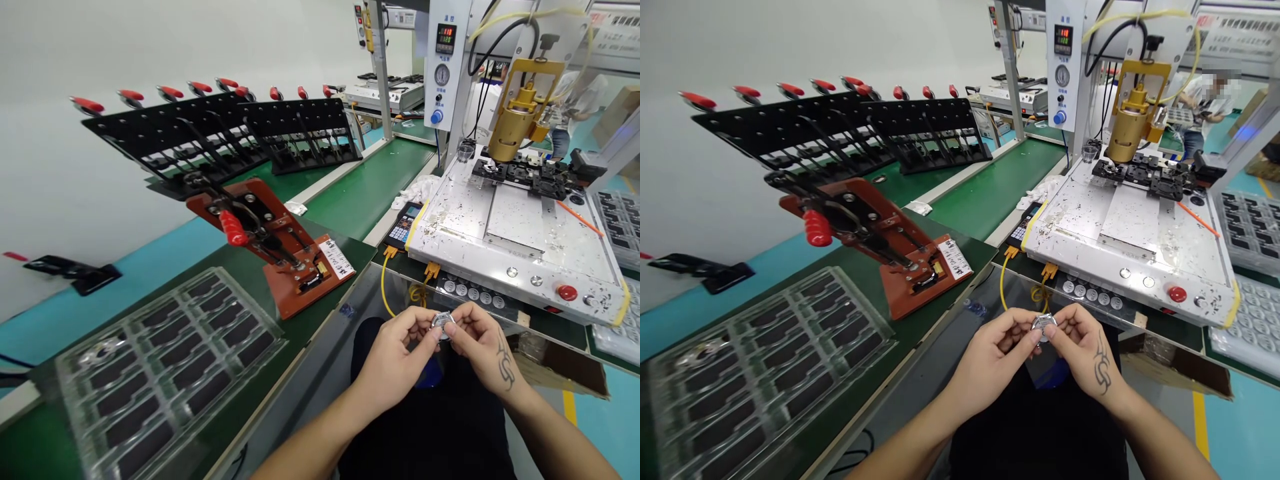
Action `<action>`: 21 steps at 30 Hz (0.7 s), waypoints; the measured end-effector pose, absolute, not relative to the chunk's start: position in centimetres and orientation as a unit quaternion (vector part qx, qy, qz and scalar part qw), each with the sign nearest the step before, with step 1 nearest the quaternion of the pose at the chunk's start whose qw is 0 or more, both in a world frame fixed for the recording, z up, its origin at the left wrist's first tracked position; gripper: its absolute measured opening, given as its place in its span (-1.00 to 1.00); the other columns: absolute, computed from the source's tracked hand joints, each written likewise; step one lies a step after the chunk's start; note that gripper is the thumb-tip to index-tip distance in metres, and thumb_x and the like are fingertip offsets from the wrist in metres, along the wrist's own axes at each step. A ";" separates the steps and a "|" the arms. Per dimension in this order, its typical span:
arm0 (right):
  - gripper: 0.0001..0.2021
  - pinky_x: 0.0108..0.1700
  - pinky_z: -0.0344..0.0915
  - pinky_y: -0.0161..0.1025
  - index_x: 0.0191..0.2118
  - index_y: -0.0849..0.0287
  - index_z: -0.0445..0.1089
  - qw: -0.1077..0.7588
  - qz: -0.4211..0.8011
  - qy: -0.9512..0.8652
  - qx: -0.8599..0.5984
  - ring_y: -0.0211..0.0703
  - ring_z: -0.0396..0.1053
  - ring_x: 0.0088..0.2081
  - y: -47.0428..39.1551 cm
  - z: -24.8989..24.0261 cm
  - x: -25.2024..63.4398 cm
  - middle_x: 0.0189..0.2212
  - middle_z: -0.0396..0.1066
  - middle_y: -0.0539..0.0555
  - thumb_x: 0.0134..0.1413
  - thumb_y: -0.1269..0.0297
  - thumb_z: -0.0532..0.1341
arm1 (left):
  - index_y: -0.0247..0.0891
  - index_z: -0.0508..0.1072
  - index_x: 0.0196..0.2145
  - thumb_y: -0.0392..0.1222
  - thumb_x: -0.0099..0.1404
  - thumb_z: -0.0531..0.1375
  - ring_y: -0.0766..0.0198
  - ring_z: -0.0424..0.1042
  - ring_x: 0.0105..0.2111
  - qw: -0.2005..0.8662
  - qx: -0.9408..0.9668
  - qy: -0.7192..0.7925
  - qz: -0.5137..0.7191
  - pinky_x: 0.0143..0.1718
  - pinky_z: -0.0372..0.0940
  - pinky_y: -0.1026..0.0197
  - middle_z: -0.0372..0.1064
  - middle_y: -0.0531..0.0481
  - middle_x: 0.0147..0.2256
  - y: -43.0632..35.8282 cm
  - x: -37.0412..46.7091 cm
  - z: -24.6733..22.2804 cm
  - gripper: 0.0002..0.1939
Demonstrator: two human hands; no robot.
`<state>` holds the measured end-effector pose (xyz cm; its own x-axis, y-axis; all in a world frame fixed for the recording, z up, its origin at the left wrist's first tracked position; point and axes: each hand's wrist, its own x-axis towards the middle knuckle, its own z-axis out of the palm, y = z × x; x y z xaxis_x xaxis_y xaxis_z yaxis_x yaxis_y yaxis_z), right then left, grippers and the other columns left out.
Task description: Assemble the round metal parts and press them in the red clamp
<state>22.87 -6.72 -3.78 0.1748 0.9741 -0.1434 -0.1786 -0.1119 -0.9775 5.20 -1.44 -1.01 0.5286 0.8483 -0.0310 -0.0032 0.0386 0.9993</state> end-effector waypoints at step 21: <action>-0.67 -0.44 0.22 -0.33 -0.12 0.09 0.46 0.539 0.525 -0.385 -0.535 -0.29 0.29 -0.45 -7.3 -4.5 23.4 -0.39 0.39 -0.05 0.29 -0.05 0.41 | -0.27 0.51 -0.13 -0.04 0.44 0.31 0.25 0.56 -0.36 0.667 0.573 0.356 0.317 -0.31 0.47 0.23 0.49 0.00 -0.35 -1.3 5.7 -1.6 -0.76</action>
